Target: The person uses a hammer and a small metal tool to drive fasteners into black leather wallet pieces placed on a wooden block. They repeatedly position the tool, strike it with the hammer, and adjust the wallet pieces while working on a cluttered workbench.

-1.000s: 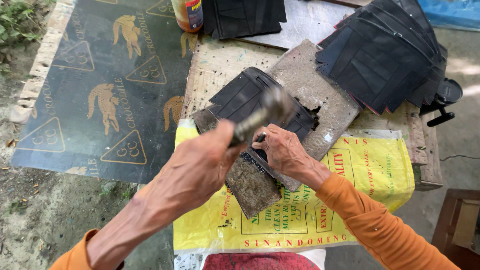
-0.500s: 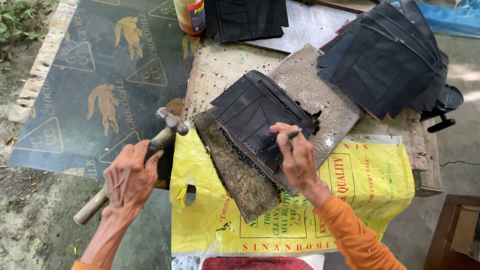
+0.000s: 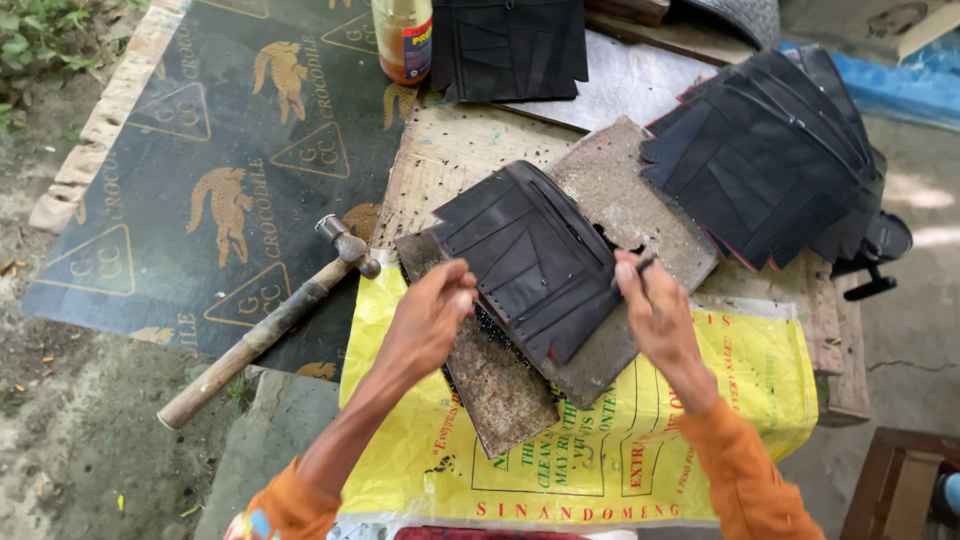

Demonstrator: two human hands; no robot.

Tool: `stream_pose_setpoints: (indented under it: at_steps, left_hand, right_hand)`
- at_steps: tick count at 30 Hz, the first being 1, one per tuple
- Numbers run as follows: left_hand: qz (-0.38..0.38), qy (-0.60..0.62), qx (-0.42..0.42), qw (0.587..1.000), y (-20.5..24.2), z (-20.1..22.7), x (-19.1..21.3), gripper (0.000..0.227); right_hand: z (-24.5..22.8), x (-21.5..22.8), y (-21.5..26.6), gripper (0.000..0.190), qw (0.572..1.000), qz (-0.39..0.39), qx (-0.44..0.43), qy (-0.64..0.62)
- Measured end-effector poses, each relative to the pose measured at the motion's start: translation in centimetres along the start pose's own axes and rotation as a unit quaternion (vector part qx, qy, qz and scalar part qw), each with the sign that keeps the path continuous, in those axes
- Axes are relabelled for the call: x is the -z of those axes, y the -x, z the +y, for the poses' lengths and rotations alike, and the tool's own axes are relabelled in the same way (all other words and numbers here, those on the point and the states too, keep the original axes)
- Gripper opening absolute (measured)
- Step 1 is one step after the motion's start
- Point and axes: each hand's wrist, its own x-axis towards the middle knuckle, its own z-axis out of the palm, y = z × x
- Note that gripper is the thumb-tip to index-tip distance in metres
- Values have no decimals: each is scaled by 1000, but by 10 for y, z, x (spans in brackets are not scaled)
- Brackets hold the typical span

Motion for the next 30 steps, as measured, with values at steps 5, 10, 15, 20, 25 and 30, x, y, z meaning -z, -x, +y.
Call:
stream_pose_setpoints:
  at_steps: [5,10,15,20,25,30]
  left_hand:
    - [-37,15,-51,998,-87,9,17,45]
    - [-21,-19,-20,999,-105,22,37,37]
    - [-44,-161,-18,986,-97,24,34,41]
    - [-83,-200,-52,975,-108,30,14,42]
    - [-99,-319,-81,939,-113,44,0,35]
    - [-139,-263,-88,951,-113,59,-5,28]
  right_hand:
    - [-11,6,55,39,953,-79,-182,-230]
    - [-12,-1,74,41,932,-73,-186,-303]
    - [-12,-3,72,41,941,-70,-176,-281]
    - [-20,-10,73,38,930,-65,-182,-313]
    - [-23,-13,72,34,954,-38,-144,-260]
    - [-25,-26,54,33,963,-20,-116,-241]
